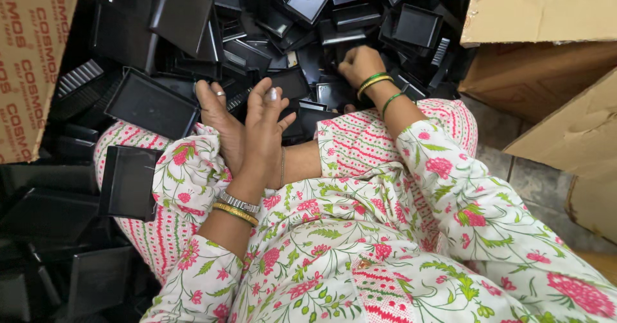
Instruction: The person sits on the floor among a large pile of black plastic boxes and cardboard cartons. They pick up boxes one at a time, open and close the hinged lids, and toss each box back onto the pile, repeating this handling throughout the clip.
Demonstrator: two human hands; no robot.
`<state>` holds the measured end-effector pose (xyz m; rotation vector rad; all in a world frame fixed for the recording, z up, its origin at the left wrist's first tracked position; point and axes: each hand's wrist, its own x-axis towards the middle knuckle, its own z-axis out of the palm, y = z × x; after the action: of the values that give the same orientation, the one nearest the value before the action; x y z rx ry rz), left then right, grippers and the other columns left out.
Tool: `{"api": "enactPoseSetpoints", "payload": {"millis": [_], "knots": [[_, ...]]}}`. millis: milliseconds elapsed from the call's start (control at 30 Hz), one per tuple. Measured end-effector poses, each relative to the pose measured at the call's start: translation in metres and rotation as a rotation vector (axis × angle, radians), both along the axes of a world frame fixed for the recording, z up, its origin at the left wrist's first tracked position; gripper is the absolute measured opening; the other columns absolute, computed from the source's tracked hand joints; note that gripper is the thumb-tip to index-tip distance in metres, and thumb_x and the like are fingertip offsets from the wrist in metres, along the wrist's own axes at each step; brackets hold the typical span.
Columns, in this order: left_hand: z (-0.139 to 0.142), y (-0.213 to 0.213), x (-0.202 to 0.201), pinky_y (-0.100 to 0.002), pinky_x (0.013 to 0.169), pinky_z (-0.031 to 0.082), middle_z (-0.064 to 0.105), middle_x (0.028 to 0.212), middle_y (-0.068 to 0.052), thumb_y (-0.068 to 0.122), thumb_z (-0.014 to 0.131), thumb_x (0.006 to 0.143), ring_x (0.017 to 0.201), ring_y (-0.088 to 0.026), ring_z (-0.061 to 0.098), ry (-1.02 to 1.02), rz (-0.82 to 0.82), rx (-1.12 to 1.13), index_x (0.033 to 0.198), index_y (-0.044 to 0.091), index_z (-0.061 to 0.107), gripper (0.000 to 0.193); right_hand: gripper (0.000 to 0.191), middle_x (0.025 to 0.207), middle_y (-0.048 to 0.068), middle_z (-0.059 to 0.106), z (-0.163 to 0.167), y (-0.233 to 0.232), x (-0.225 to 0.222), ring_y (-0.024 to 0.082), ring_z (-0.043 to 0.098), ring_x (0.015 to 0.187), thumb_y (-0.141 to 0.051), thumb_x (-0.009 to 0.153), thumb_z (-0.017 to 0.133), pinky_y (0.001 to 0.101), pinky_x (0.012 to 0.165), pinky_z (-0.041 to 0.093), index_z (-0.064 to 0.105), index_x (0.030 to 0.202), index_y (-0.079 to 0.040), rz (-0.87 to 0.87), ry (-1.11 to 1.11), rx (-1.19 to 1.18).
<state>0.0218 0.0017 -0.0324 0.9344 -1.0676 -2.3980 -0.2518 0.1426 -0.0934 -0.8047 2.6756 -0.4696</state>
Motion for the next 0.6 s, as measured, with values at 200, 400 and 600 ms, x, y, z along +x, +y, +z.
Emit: {"api": "enactPoseSetpoints", "payload": {"millis": [200,400,600], "knots": [[0.004,0.014,-0.003,-0.032,0.111,0.039,0.037,0.158,-0.017,0.023,0.070,0.098,0.141,-0.024,0.043,-0.039,-0.198,-0.500,0.160,0.000,0.023,0.081,0.014,0.066,-0.001,0.065,0.054,-0.022,0.071,0.008,0.056,0.054,-0.016,0.086,0.074,0.0246,0.050,0.045,0.073,0.082,-0.003,-0.049,-0.826,-0.590],[0.007,0.011,-0.007,-0.031,0.112,0.039,0.055,0.147,-0.012,0.041,0.060,0.099,0.135,-0.019,0.050,-0.070,-0.160,-0.249,0.155,-0.001,0.038,0.074,0.026,0.062,-0.001,0.061,0.088,-0.081,0.094,0.008,0.054,0.051,-0.023,0.094,0.073,0.0237,0.047,0.043,0.071,0.076,-0.004,-0.009,-1.013,-0.552],[0.015,-0.015,0.003,-0.027,0.081,0.050,0.064,0.121,-0.014,0.044,0.049,0.109,0.098,-0.013,0.056,-0.280,0.150,-0.519,0.143,-0.003,0.050,0.058,0.018,0.081,0.010,0.069,0.057,-0.171,0.025,0.021,0.067,0.074,-0.020,0.089,0.074,0.0339,0.068,0.055,0.071,0.088,-0.002,0.187,-0.028,-0.651]]}}
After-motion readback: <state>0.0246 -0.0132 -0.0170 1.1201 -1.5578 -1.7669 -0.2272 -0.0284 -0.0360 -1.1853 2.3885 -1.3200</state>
